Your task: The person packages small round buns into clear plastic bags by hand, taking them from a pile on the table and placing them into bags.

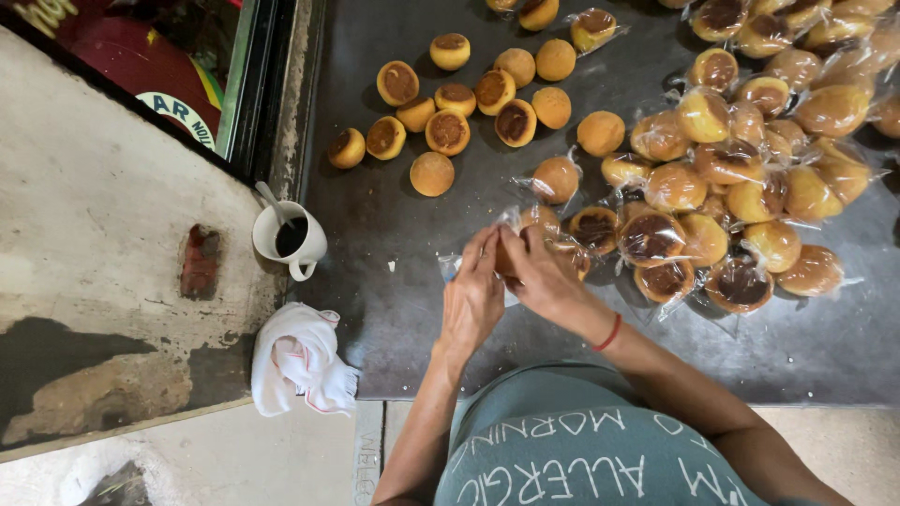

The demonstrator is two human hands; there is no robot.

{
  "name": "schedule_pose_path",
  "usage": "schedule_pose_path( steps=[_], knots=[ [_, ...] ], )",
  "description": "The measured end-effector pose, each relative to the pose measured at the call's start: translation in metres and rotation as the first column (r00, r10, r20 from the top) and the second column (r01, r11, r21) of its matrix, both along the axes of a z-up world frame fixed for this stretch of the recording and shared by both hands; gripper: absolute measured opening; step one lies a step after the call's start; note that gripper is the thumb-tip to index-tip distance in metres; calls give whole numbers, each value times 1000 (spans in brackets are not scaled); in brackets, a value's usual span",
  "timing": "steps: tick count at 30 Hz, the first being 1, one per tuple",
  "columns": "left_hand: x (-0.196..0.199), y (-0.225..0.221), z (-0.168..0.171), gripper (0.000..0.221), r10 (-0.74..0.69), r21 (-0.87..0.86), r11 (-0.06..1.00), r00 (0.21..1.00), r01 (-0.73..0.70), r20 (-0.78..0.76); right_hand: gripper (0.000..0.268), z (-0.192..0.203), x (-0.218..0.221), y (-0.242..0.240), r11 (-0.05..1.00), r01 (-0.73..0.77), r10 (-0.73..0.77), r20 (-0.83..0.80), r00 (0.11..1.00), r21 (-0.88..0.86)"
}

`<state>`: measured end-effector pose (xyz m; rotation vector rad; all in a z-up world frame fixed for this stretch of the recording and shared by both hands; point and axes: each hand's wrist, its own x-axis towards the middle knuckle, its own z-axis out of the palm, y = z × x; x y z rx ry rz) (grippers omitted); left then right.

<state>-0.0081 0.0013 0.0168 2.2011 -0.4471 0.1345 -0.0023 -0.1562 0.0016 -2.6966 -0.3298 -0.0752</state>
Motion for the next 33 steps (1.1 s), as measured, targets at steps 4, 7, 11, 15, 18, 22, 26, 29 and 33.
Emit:
schedule_pose_path(
  steps=[4,7,11,15,18,22,26,29,33],
  knots=[
    [1,7,-1,58,67,-108,992,998,-68,-17,73,18,-12,-18,898,-310,260,192,946,311],
    [-1,13,-3,57,7,-139,990,992,11,129,61,11,-12,-23,918,-273,254,103,962,287],
    [0,5,-2,65,-95,-108,988,981,114,169,63,-24,14,-15,984,-120,152,-266,952,131],
    [6,12,-2,69,-95,-237,965,993,109,68,66,-60,20,-15,842,-463,426,186,885,275],
    [3,26,1,69,-43,-410,910,998,55,40,75,-56,20,-14,268,175,591,-305,747,947],
    [10,25,-6,64,-20,-503,864,1000,7,-21,64,-29,-1,1,454,-53,287,-89,954,889],
    [16,21,-9,63,167,-504,851,986,-147,-4,62,-1,-7,-4,878,-384,258,392,883,286],
    [16,18,-5,64,149,-521,847,988,-108,37,54,-4,-2,-15,896,-358,314,197,929,262],
    [7,6,14,63,-136,-435,879,976,197,167,56,-42,16,-25,894,-319,348,-41,937,316]
  ],
)
